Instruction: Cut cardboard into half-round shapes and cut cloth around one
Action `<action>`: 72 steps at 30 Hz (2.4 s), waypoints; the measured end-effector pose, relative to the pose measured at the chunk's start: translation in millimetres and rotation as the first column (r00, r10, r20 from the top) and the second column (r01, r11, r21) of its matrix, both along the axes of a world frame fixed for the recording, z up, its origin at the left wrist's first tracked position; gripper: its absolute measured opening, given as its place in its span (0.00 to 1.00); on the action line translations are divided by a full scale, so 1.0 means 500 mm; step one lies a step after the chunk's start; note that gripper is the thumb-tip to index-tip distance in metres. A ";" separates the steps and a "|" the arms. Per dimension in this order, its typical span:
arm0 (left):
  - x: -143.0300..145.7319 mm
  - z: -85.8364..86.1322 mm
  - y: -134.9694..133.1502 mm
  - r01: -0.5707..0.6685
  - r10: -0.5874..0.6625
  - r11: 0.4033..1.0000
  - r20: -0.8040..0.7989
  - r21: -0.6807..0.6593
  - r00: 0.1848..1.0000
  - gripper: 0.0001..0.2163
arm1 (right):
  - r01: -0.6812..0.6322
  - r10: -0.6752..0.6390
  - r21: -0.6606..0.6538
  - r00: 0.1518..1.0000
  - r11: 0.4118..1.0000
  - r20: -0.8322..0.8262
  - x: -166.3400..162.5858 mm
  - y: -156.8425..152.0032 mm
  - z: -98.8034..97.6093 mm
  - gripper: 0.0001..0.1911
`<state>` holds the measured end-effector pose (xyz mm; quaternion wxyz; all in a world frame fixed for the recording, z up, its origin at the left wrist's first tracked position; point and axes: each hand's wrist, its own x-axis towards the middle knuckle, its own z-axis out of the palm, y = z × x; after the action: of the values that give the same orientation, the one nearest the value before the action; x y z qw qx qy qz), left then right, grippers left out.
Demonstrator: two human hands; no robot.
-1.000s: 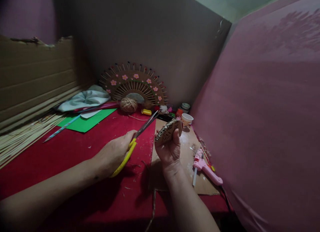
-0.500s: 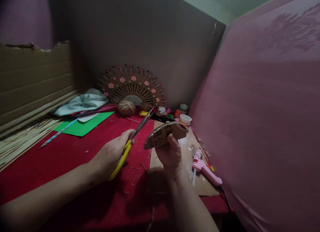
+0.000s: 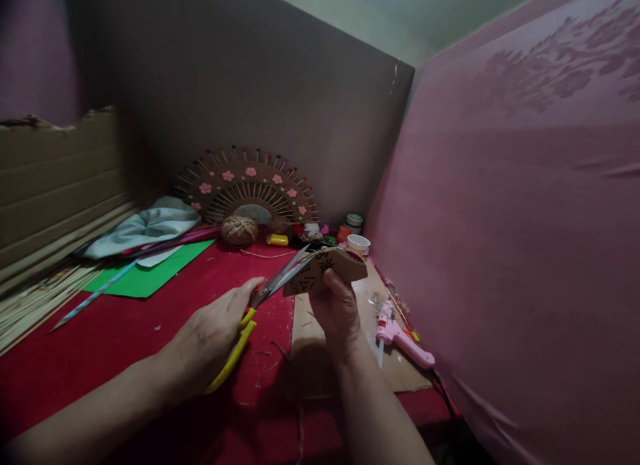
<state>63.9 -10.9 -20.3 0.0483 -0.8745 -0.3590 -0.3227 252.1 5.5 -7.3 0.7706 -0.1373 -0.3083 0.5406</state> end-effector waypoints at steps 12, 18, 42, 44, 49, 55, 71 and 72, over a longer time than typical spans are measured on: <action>0.013 -0.014 0.003 -0.138 0.123 0.984 -0.131 -0.112 0.984 0.21 | 0.053 -0.056 -0.041 0.996 0.998 -0.063 -0.012 0.004 0.003 0.18; 0.013 0.002 -0.002 -0.203 0.166 0.971 -0.259 -0.124 0.952 0.17 | 0.067 -0.070 -0.066 0.997 0.996 -0.042 -0.020 0.002 0.005 0.18; -0.014 0.020 0.014 -0.104 0.095 0.976 -0.059 -0.190 0.994 0.14 | -0.032 0.012 -0.140 0.990 0.990 -0.141 -0.014 0.010 -0.001 0.14; -0.010 0.015 0.015 -0.069 0.065 0.977 -0.025 -0.201 0.998 0.17 | -0.047 0.016 -0.176 0.985 0.983 -0.174 -0.012 0.011 0.001 0.13; 0.004 0.000 0.008 -0.104 0.084 0.966 -0.094 -0.238 0.992 0.19 | -0.063 0.026 -0.162 0.975 0.985 -0.221 -0.011 0.011 0.006 0.15; 0.010 -0.001 0.005 -0.186 0.138 0.958 -0.217 -0.218 0.966 0.18 | -0.041 0.014 -0.149 0.984 0.988 -0.180 -0.010 0.013 0.003 0.15; 0.004 0.030 -0.010 -0.249 0.150 0.951 -0.428 -0.184 0.891 0.09 | -0.011 -0.030 -0.207 0.981 0.978 -0.194 -0.018 0.010 0.002 0.14; 0.003 0.029 -0.009 -0.244 0.142 0.947 -0.408 -0.210 0.902 0.09 | -0.024 -0.022 -0.213 0.977 0.977 -0.210 -0.016 0.010 0.003 0.13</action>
<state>65.4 -15.2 -5.6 0.0368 -0.8793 -0.4665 -0.0881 244.0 10.5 -6.0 0.7795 -0.1611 -0.1647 0.5825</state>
